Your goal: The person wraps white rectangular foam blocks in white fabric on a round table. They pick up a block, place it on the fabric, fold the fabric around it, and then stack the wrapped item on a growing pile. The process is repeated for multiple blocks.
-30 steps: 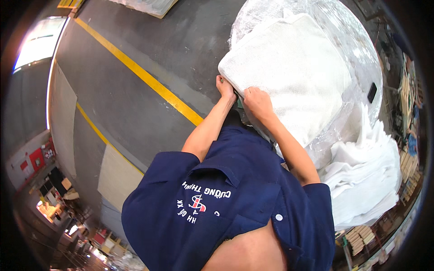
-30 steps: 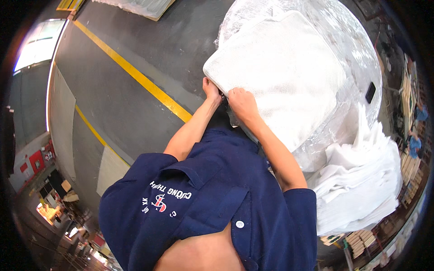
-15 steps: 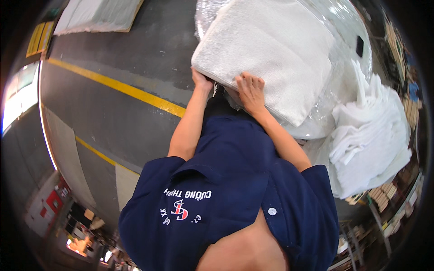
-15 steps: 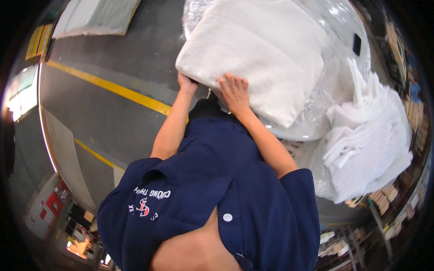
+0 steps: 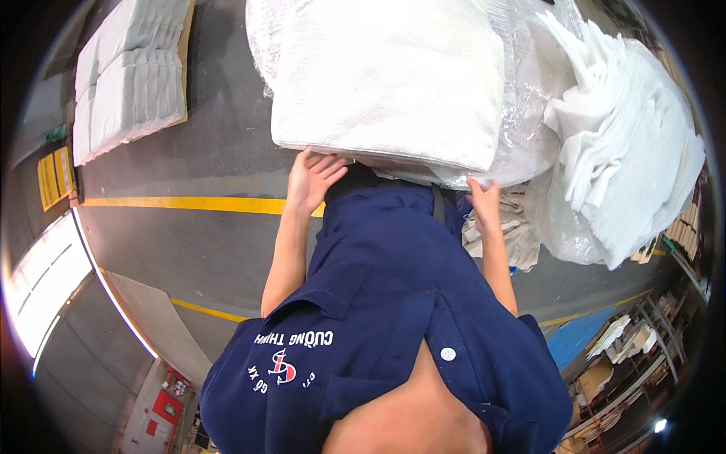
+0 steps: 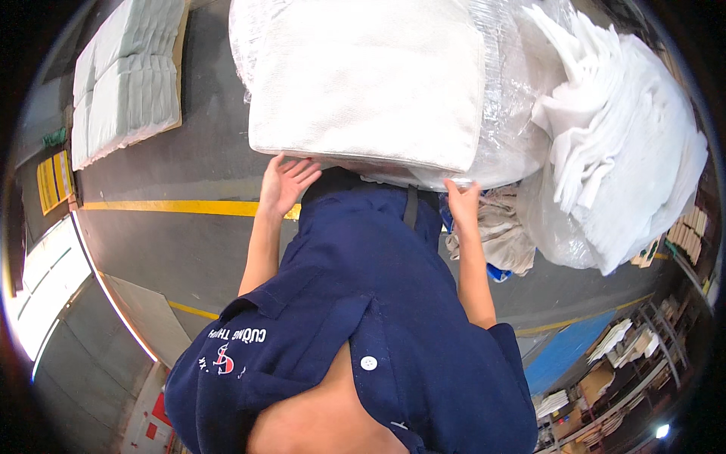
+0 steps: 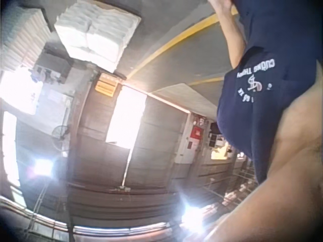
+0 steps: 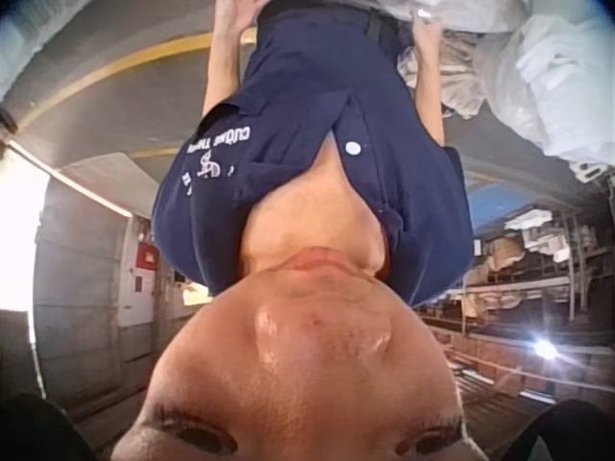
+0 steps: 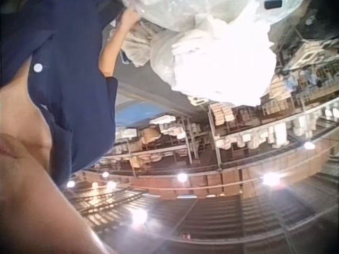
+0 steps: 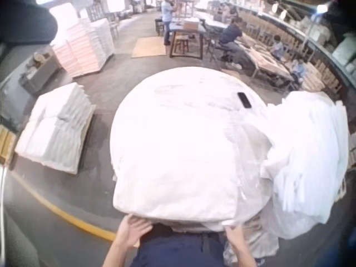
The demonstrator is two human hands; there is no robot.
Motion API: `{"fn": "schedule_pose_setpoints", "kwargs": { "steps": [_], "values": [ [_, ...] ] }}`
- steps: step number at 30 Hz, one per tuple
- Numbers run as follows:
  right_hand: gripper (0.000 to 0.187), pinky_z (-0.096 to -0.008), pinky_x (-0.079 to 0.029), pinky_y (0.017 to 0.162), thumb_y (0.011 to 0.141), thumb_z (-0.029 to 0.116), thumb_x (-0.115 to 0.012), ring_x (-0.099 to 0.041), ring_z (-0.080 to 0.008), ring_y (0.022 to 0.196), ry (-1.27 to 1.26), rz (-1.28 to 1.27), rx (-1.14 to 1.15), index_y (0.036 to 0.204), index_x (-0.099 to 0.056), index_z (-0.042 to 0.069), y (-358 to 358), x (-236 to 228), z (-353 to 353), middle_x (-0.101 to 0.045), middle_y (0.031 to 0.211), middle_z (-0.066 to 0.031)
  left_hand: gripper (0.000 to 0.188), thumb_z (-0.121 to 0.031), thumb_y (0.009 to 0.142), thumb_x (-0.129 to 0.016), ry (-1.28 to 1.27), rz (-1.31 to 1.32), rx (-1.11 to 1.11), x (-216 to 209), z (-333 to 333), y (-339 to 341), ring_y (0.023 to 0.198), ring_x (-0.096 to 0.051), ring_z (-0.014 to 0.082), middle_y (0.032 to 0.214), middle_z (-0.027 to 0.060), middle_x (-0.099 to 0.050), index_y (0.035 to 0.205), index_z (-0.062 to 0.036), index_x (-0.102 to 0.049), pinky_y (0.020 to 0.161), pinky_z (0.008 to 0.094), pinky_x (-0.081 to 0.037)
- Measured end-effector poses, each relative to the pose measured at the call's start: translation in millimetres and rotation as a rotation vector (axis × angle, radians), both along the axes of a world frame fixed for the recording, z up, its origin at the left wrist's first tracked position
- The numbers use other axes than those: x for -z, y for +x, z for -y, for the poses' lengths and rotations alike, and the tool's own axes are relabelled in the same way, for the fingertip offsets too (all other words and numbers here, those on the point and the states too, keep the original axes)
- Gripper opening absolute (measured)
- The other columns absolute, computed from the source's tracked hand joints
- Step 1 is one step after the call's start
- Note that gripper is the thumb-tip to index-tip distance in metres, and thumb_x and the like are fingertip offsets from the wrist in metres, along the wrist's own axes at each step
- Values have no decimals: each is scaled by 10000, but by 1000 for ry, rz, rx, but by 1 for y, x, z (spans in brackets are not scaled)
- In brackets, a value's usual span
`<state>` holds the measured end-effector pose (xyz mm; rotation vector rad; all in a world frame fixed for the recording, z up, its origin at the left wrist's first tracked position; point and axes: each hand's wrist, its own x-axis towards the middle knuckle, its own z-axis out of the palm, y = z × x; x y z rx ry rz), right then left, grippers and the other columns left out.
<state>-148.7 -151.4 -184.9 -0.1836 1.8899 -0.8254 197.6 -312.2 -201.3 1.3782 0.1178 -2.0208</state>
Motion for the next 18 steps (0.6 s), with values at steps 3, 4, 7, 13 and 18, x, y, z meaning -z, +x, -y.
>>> {"fn": "schedule_pose_setpoints", "kwargs": {
  "steps": [3, 4, 7, 13, 18],
  "values": [
    [637, -489, -458, 1048, 908, 262, -682, -519, -367, 1226, -316, 803, 410, 1325, -380, -112, 30, 14, 18, -452, 1368, -278, 692, -299, 1011, -447, -70, -133, 82, -2, 7, -28, 1402, -300, 419, 1483, 335, -239, 1458, 129, -139, 1115, 573, -375],
    [634, -490, -439, 1067, 926, 261, -652, -510, -372, 1239, -323, 782, 555, 1345, -355, -112, 34, 20, 34, -452, 1363, -281, 691, -302, 1016, -443, -108, -127, 94, 3, 14, -39, 1414, -284, 421, 1498, 332, -226, 1458, 131, -135, 1126, 566, -365],
    [594, -493, -428, 1077, 963, 261, -589, -513, -383, 1232, -357, 699, 793, 1356, -343, -110, 37, 32, 57, -476, 1327, -278, 709, -324, 1014, -457, -137, -134, 113, 14, 23, -42, 1412, -281, 422, 1502, 314, -235, 1459, 127, -139, 1136, 571, -353],
    [542, -490, -486, 1001, 966, 270, -583, -561, -356, 1169, -368, 563, 518, 1320, -407, -102, 8, 27, 18, -537, 1269, -232, 733, -345, 1002, -489, -140, 11, 144, 2, 6, 1, 1427, -229, 438, 1525, 290, -175, 1474, 91, -137, 1133, 596, -345],
    [529, -440, -462, 1012, 989, 293, -559, -604, -359, 1144, -301, -668, 477, 1317, -484, -115, -39, 40, 15, -592, 1275, -249, 539, -377, 1014, -477, -416, 927, 193, -12, 36, 12, 1265, -463, 352, 1441, 158, -386, 1431, -63, -343, 904, 494, -508]
  ]
}}
